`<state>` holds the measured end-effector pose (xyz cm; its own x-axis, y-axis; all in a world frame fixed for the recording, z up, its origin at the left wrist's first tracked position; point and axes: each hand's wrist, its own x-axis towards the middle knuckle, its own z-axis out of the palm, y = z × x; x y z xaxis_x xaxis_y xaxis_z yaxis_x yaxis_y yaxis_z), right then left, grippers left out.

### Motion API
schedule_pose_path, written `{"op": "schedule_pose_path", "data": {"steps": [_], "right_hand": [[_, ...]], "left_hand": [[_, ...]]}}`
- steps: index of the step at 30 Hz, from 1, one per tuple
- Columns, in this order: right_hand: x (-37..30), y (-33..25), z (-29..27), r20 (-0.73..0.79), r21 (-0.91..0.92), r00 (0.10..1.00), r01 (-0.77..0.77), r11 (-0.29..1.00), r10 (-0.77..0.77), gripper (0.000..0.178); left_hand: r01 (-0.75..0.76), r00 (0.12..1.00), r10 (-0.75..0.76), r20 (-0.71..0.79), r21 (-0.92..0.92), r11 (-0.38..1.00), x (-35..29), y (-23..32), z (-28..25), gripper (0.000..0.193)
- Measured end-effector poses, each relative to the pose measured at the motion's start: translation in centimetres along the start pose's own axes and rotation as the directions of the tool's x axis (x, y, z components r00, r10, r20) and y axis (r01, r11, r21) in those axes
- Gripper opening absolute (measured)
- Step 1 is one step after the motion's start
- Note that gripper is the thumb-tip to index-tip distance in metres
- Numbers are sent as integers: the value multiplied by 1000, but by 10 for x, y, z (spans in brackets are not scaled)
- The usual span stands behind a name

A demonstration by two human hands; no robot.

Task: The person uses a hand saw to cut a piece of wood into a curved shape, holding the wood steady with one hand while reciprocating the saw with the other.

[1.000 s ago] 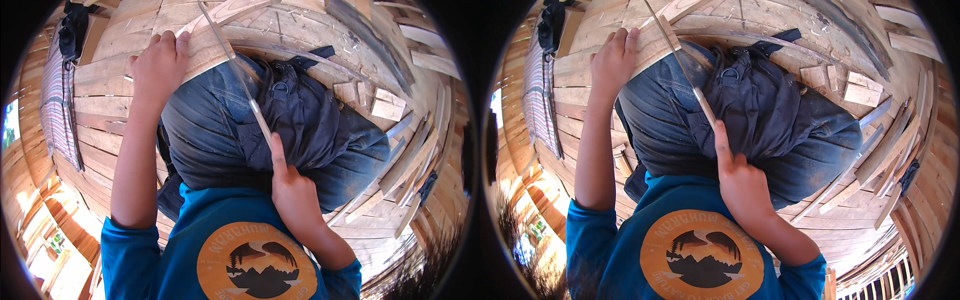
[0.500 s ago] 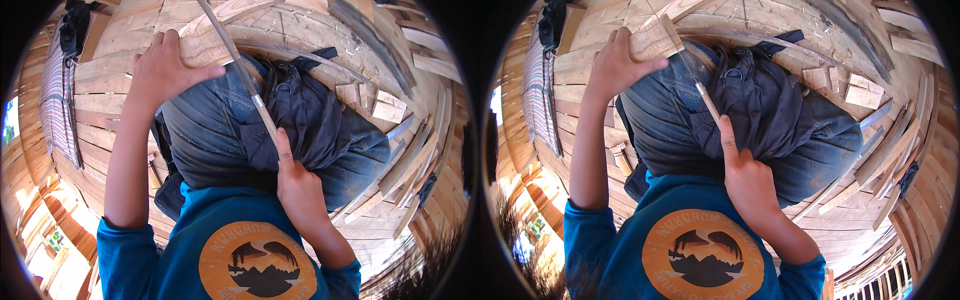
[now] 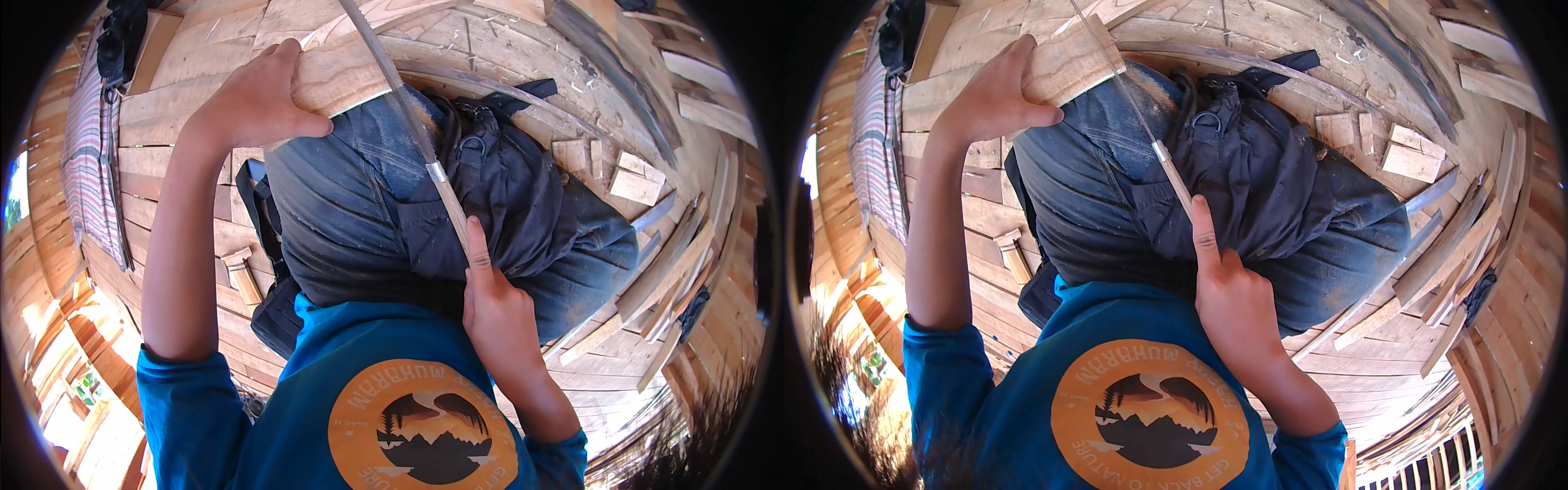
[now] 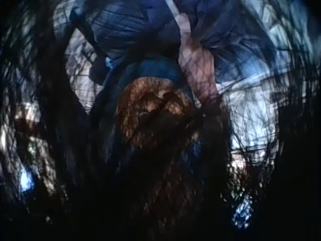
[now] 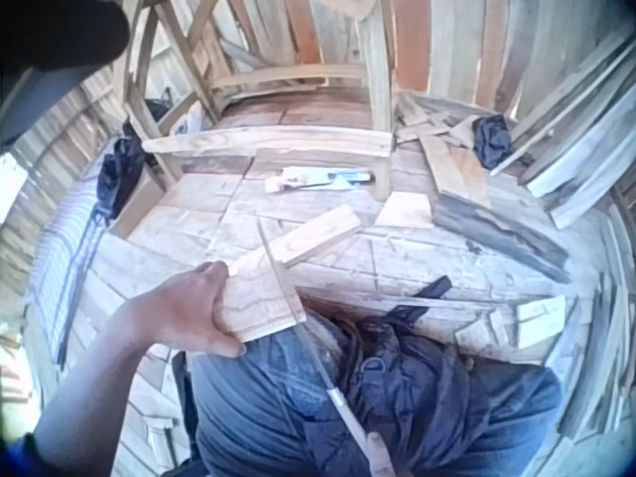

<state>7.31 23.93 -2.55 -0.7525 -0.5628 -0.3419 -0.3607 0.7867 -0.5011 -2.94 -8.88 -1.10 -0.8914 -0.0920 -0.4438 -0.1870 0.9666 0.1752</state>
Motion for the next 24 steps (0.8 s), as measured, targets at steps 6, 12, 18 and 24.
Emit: {"op": "schedule_pose_path", "data": {"steps": [6,12,18,24], "right_hand": [[24,-5,-4,-54,-6,997,48,999,-48,85],[7,-2,-18,35,-29,999,-1,1000,3,80],[24,-15,-31,73,-17,997,-35,999,36,71],[13,-11,-26,77,-37,996,-31,999,34,71]], "left_hand": [[95,989,-78,127,-132,987,8,-9,-8,103],[41,999,-36,31,-187,981,7,-16,-2,93],[103,984,-85,155,-113,988,4,-9,-11,104],[22,1000,-22,1,-215,976,4,-25,3,95]]}}
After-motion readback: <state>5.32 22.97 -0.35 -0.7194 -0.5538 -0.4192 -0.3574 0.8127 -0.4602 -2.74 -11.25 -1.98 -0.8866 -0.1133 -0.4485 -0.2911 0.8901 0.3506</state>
